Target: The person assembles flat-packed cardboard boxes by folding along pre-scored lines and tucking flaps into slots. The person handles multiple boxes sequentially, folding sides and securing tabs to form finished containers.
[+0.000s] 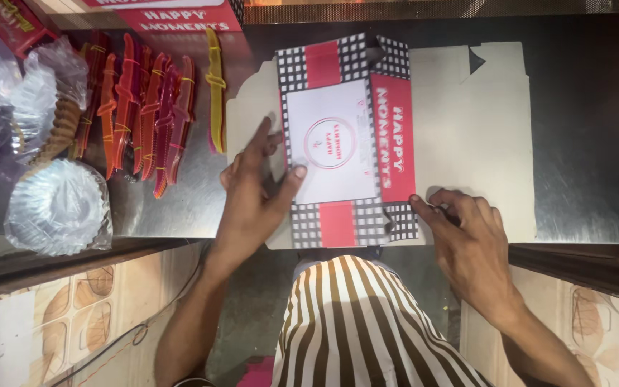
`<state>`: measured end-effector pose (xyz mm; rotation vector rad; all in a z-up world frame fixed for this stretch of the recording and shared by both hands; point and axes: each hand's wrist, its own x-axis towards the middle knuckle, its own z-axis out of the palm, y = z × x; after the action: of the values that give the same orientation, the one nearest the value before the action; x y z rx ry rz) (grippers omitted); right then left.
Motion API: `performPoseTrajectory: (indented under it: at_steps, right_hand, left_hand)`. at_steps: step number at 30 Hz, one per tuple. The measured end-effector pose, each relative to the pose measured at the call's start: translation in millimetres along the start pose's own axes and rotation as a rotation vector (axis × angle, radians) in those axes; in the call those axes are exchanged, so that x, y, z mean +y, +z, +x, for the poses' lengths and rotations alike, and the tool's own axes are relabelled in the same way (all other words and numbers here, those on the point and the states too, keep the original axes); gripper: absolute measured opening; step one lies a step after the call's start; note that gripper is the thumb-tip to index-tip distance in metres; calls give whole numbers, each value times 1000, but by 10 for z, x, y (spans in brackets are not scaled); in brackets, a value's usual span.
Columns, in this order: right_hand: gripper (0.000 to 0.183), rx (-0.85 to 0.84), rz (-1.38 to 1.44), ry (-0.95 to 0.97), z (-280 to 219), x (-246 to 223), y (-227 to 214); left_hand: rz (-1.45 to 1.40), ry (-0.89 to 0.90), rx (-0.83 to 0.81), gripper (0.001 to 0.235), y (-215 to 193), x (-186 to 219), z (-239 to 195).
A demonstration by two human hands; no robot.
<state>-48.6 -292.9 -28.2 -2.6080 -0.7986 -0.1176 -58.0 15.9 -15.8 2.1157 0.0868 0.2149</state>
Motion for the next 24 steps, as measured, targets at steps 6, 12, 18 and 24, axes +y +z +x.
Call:
performPoseTrajectory:
  at_steps: [6, 12, 18, 24]
  right_hand:
    - [45, 17, 144, 15, -5, 65, -11]
    - [47, 201, 599, 187, -205, 232, 73]
    - [92, 563, 767, 102, -326, 360, 130]
    - [83, 695, 538, 112, -394, 336, 14]
  left_hand:
    - [-903, -129, -103, 75, 2, 86, 86]
    - [-1081, 53, -430, 72, 343, 267, 186]
    - [-752, 259, -548, 67, 843, 381, 202]
    - [-145, 500, -615, 67, 1035, 459, 29]
